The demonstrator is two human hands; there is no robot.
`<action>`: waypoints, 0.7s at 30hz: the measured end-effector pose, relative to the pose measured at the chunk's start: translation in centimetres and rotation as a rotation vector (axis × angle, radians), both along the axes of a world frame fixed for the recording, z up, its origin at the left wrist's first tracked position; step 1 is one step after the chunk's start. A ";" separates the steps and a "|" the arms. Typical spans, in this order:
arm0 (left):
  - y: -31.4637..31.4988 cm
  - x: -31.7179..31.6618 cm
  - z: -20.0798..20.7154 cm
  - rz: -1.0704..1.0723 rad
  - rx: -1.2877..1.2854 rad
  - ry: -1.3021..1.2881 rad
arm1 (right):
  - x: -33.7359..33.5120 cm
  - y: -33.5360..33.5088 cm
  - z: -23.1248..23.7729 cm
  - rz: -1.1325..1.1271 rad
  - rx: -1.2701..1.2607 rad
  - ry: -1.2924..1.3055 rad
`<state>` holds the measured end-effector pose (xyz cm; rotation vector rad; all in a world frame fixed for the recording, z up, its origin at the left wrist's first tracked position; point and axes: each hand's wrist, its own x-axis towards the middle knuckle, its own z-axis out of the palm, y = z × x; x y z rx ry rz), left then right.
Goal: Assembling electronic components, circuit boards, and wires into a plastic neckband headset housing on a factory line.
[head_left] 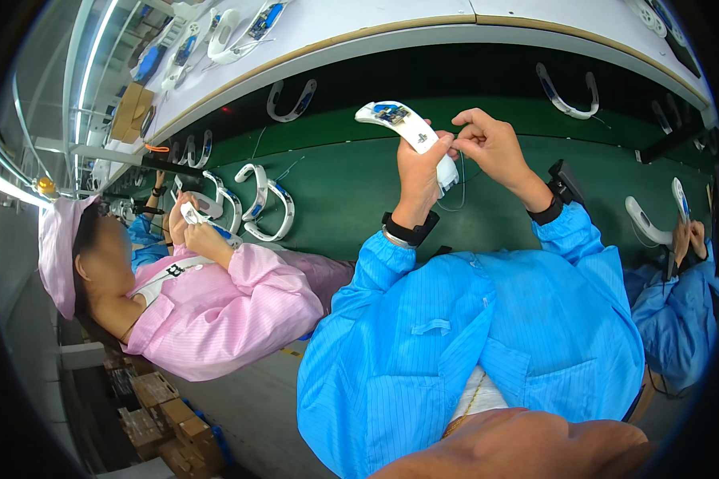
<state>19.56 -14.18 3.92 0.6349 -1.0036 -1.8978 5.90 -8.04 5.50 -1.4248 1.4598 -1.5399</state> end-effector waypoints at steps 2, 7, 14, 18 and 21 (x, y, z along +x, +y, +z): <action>0.3 -0.3 0.1 0.034 0.019 0.013 | -0.3 0.2 0.2 0.010 0.082 -0.107; 0.5 -0.3 0.2 0.080 0.099 0.144 | 0.0 1.2 -0.1 0.030 0.136 -0.304; -1.0 0.0 -0.1 0.033 0.173 0.196 | -1.3 2.5 -0.9 -0.005 0.186 -0.126; -2.1 0.2 0.3 0.082 0.239 0.265 | -1.5 3.8 -0.9 -0.065 0.195 -0.151; -3.6 1.2 0.8 0.069 0.355 0.423 | -1.5 5.6 -0.1 0.009 0.333 -0.207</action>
